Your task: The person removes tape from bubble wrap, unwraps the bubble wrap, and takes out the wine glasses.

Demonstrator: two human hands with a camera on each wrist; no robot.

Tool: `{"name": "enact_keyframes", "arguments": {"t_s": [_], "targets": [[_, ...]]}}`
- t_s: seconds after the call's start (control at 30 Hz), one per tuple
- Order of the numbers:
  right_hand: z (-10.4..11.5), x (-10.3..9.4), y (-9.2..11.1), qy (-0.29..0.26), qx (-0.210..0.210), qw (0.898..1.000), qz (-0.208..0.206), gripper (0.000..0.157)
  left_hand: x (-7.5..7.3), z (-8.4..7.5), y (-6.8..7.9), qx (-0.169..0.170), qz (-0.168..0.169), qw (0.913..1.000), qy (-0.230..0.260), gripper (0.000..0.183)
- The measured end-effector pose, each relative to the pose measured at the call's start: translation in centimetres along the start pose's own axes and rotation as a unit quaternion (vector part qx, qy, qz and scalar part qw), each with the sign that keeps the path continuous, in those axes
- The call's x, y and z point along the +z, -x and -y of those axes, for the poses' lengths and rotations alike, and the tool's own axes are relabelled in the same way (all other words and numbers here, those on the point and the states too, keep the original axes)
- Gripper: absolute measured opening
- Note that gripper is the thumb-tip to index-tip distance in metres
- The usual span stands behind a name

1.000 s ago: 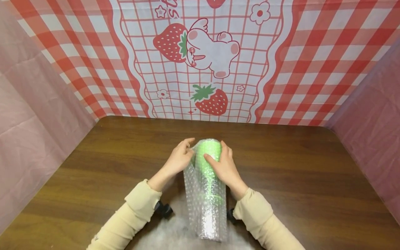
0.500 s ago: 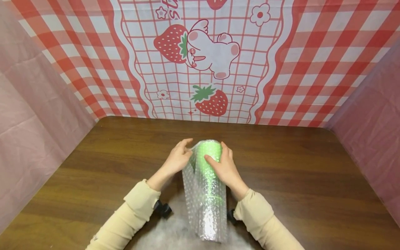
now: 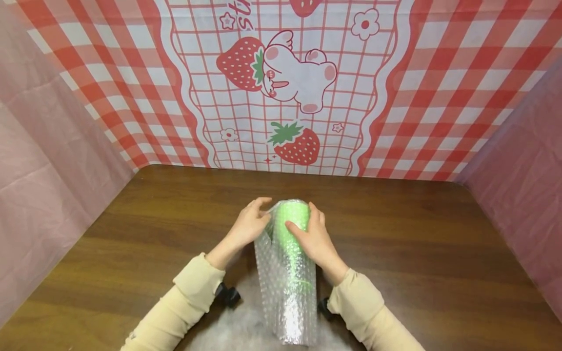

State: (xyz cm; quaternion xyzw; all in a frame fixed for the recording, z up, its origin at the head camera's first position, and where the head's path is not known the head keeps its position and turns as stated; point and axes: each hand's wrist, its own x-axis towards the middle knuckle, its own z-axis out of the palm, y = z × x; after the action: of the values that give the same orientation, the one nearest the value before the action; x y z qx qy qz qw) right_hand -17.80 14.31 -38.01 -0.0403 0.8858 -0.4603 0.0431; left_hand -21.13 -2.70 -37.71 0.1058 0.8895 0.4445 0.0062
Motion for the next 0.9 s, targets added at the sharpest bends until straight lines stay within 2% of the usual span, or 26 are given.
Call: {"name": "enact_keyframes", "arguments": {"t_s": [0.4, 0.9], "targets": [[0.49, 0.1, 0.09, 0.014, -0.017, 1.0, 0.001, 0.086, -0.14, -0.43, 0.01, 0.009, -0.008, 0.9998, 0.015, 0.037], [0.23, 0.55, 0.35, 0.006, -0.023, 1.0, 0.009, 0.085, -0.02, 0.27, -0.02, 0.03, -0.044, 0.9985, -0.012, 0.037]]}}
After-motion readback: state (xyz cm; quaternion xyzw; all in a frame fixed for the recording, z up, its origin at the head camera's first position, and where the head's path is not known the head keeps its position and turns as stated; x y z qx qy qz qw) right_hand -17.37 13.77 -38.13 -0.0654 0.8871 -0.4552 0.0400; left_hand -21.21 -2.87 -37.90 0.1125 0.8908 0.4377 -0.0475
